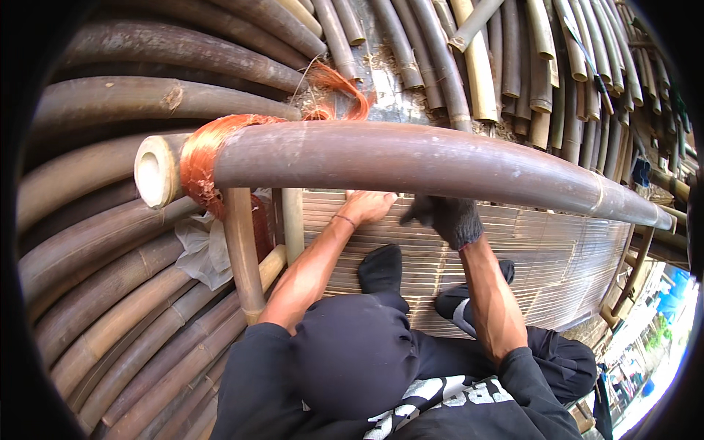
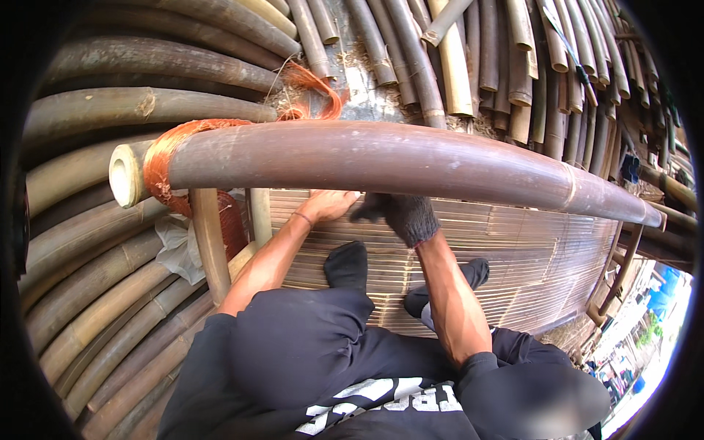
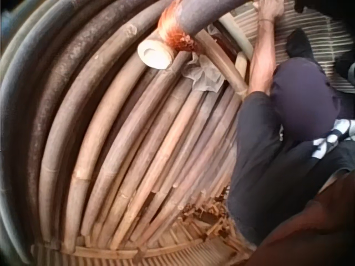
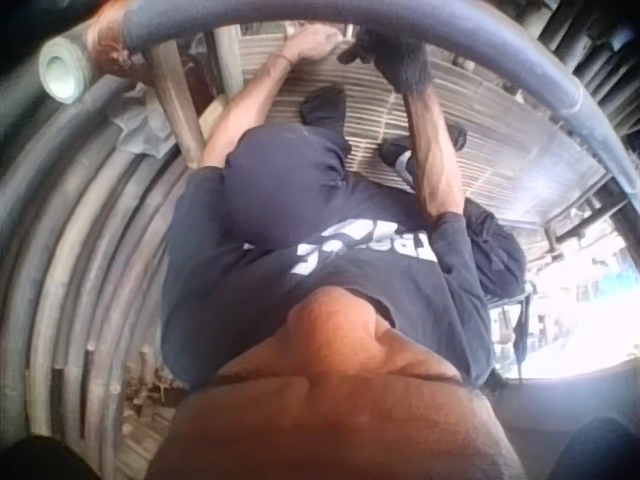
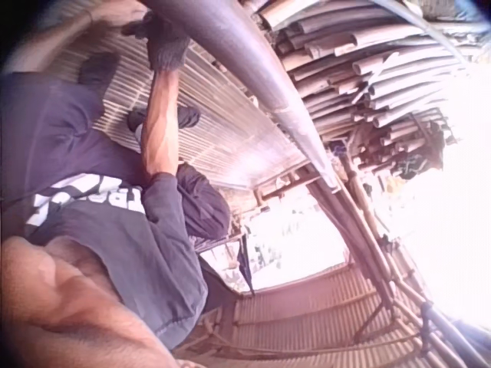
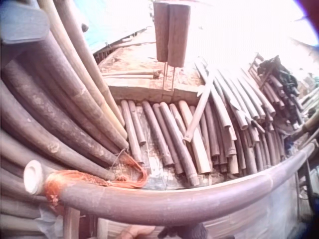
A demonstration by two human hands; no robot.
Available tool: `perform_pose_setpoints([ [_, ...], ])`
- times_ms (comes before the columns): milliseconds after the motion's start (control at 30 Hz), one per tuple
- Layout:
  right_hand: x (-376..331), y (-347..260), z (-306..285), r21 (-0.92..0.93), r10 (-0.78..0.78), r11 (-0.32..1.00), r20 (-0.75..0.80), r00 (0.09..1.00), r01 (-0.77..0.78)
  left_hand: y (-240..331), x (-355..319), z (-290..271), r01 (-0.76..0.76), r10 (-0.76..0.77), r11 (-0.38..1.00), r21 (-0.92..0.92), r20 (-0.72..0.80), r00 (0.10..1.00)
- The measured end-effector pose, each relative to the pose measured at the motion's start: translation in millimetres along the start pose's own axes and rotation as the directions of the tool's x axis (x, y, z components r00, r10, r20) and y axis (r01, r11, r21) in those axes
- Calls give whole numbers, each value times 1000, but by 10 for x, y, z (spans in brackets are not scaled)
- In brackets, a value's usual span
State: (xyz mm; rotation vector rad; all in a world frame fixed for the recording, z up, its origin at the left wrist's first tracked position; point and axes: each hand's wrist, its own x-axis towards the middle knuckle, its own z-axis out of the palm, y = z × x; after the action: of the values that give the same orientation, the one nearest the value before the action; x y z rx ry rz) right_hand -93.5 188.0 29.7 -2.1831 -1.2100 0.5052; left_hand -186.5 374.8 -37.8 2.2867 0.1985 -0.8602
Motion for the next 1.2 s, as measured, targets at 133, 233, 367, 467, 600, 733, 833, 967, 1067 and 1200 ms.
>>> perform_pose_setpoints([
  [133, -142, 372, 178, -446, 156, 893, 173, 972, -64, 101, 59, 38, 37, -31, 989, -142, 46, 998],
  [233, -205, -102, 108, -279, 476, 877, 391, 788, -392, -28, 64, 68, 107, -89, 979, -176, 106, 990],
  [367, -170, -371, 496, -69, 445, 891, 332, 832, -449, 9, 93, 115, 69, -73, 982, -174, -18, 997],
  [467, -233, -344, 573, -6, 451, 882, 300, 841, -471, -60, 76, 95, -10, -4, 989, -145, -92, 996],
  [600, -333, -59, 84, 113, 541, 770, 406, 736, -628, -158, 49, 39, 9, -18, 985, -174, -53, 998],
  [733, -499, 61, 291, -3, 551, 807, 365, 751, -591, -151, 158, 182, -16, 8, 988, -154, -50, 999],
  [833, -543, 149, -67, -69, 542, 840, 174, 822, -539, 102, 45, -50, 83, -79, 986, -148, 32, 996],
  [967, -787, 96, -1399, 5, 667, 738, 146, 730, -675, 57, 71, -54, 167, -172, 956, -241, -1, 985],
  [1067, -1704, 379, -1906, -165, 731, 663, 351, 585, -730, 16, 21, -57, 40, -51, 982, -186, -53, 997],
  [1200, -3501, 931, -1981, -387, 782, 586, 499, 373, -712, 311, 38, -264, -256, 285, 940, 225, -104, 953],
])
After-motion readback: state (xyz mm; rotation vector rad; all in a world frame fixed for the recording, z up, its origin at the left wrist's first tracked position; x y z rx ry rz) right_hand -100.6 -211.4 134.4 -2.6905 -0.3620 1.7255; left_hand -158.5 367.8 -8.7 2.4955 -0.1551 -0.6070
